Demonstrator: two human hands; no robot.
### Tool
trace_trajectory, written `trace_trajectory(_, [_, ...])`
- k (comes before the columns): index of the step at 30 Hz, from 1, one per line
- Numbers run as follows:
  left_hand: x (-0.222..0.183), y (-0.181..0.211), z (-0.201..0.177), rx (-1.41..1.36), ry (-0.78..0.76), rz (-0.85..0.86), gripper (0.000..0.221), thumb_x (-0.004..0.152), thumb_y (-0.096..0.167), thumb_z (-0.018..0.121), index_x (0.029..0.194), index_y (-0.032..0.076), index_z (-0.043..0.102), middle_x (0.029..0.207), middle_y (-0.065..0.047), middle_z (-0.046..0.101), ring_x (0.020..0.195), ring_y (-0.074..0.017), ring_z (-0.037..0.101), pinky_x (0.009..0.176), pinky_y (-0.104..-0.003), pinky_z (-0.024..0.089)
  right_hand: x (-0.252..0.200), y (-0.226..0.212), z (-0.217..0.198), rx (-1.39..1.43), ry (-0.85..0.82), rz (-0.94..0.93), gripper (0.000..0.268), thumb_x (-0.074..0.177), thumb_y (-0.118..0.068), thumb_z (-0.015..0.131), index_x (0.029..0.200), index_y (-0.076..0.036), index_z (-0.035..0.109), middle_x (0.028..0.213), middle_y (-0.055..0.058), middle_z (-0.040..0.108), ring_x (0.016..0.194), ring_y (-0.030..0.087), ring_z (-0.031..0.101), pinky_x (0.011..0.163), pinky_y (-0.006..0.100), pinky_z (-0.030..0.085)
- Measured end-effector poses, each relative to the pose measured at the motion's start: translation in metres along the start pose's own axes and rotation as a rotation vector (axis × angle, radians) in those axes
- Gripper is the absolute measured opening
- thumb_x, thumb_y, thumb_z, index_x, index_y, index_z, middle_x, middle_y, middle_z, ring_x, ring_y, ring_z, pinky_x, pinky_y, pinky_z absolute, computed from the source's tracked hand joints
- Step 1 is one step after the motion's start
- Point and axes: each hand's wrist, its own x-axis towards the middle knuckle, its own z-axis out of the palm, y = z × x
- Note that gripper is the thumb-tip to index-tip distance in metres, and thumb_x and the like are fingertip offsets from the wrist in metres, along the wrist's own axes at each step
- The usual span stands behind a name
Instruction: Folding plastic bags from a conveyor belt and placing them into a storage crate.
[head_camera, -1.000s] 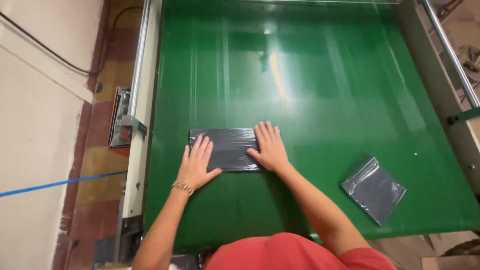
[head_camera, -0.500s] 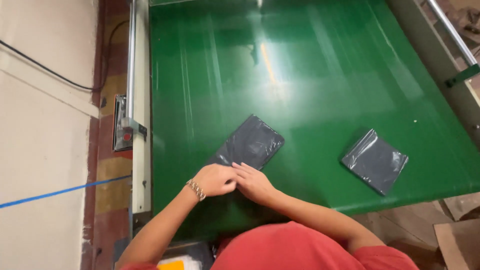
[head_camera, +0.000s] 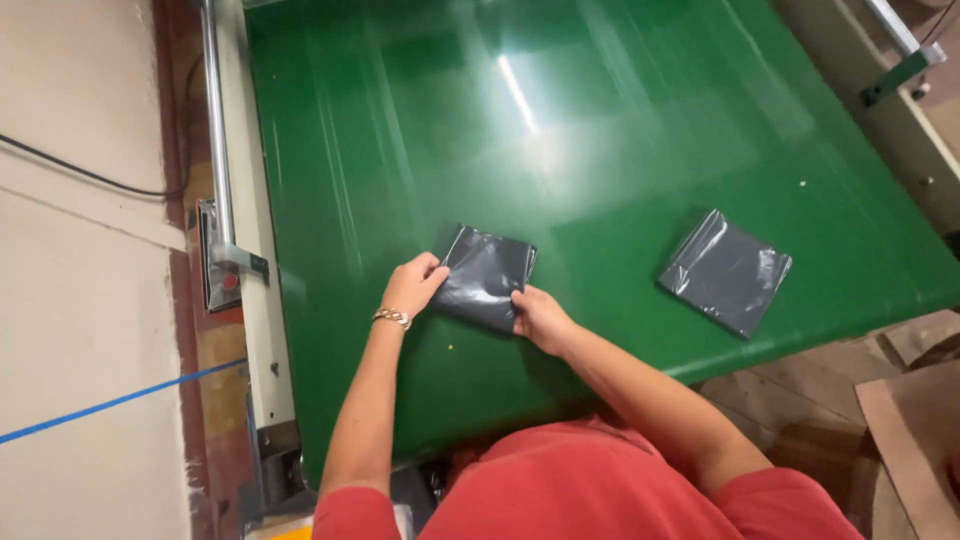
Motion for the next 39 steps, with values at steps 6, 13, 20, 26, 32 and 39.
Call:
trace_trajectory(6, [-0.017,0.042,0.021,0.493,0.328,0.088,0.030,0.096,0.050,0.055,0.105,0.022,0.056,0.097,-0.005,0.070,0.092,-0.0275,0.071,0.080,-0.043,0.058,-0.007,-0.017,0.004,0.110,-0.071,0.115,0.017,0.101,-0.024,0.051,0.116,-0.017,0.054,0.096,0.005,0.069,0.083,0.020,0.076,0.075,0.042,0.063])
trace_trajectory(13, [-0.005,0.056,0.044,0.556,0.625,0.339,0.023,0.090,0.034,0.065,0.097,0.015,0.053,0.092,-0.004,0.053,0.091,-0.0276,0.061,0.069,-0.043,0.058,-0.029,-0.014,-0.013,-0.073,-0.061,-0.144,0.047,0.095,-0.019,0.061,0.135,0.001,0.047,0.113,0.014,0.063,0.094,0.024,0.072,0.083,0.041,0.061])
trace_trajectory(20, [-0.077,0.185,0.065,0.444,0.554,0.948,0.019,0.102,0.030,0.056,0.106,0.011,0.059,0.100,-0.006,0.061,0.092,-0.0262,0.065,0.078,-0.035,0.055,-0.087,-0.053,-0.093,-0.113,0.110,-0.508,0.066,0.089,-0.012,0.074,0.142,0.005,0.038,0.130,0.026,0.053,0.119,0.034,0.059,0.099,0.046,0.053])
trace_trajectory(26, [-0.071,0.280,0.149,0.137,0.484,0.826,0.020,0.101,0.033,0.058,0.103,0.014,0.055,0.092,-0.007,0.067,0.077,-0.0347,0.069,0.064,-0.043,0.056,-0.170,-0.133,-0.170,-0.007,0.255,-0.890,0.069,0.089,0.003,0.066,0.151,-0.007,0.037,0.137,0.017,0.056,0.122,0.022,0.056,0.103,0.040,0.050])
trace_trajectory(32, [-0.025,0.315,0.250,0.261,0.277,0.441,0.026,0.104,0.045,0.046,0.108,0.019,0.048,0.083,-0.012,0.071,0.072,-0.0433,0.070,0.066,-0.053,0.056,-0.180,-0.156,-0.235,-0.485,0.750,-0.916,0.065,0.094,-0.003,0.059,0.152,-0.006,0.032,0.143,0.028,0.050,0.131,0.046,0.049,0.111,0.053,0.041])
trace_trajectory(39, [0.003,0.290,0.309,0.428,0.384,0.529,0.022,0.104,0.042,0.046,0.101,0.020,0.048,0.078,-0.006,0.066,0.059,-0.0358,0.068,0.056,-0.046,0.056,-0.158,-0.145,-0.264,-0.923,0.890,-0.567,0.067,0.097,-0.019,0.054,0.156,-0.013,0.022,0.121,0.030,0.065,0.095,0.048,0.069,0.085,0.056,0.054])
